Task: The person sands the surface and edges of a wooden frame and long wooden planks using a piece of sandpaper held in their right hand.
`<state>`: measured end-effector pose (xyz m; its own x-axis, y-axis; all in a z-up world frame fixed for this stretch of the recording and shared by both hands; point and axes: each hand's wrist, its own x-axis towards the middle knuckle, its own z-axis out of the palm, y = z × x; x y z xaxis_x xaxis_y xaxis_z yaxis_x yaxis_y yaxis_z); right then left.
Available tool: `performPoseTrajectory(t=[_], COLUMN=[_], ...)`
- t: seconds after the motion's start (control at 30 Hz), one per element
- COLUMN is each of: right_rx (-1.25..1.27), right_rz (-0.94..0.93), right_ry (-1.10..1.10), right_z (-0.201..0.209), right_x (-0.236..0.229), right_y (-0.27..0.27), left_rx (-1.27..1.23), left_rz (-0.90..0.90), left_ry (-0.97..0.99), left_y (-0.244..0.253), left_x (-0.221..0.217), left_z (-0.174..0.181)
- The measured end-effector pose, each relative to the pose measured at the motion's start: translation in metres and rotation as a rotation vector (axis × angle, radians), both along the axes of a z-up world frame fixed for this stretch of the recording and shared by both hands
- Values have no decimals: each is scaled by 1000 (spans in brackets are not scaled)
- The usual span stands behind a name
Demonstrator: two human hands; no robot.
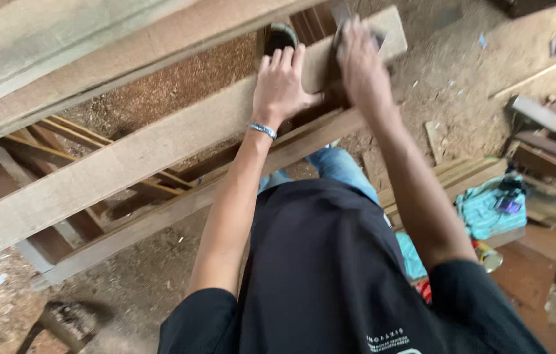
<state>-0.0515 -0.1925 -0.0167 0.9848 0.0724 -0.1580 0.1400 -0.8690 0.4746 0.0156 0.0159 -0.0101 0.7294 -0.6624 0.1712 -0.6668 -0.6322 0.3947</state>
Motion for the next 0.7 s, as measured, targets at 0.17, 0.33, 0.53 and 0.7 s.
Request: performPoseTrajectory(t=[0.17, 0.33, 0.53, 0.7], right_rx=[870, 476, 783, 903], right_rz=[-230, -242, -462, -332], right_ry=[-237, 67, -43, -128], right_z=[13, 16, 12, 27], right_x=[-15, -36, 29, -45], right_y=[6, -9, -38, 1], left_rx=[26, 39, 13, -8], left_rz=[-8, -21, 10, 0], left_ry=[29, 96, -16, 8], left_y=[-4, -1, -2, 1], left_x=[-4, 3, -1, 1], left_z=[3, 2, 4, 9])
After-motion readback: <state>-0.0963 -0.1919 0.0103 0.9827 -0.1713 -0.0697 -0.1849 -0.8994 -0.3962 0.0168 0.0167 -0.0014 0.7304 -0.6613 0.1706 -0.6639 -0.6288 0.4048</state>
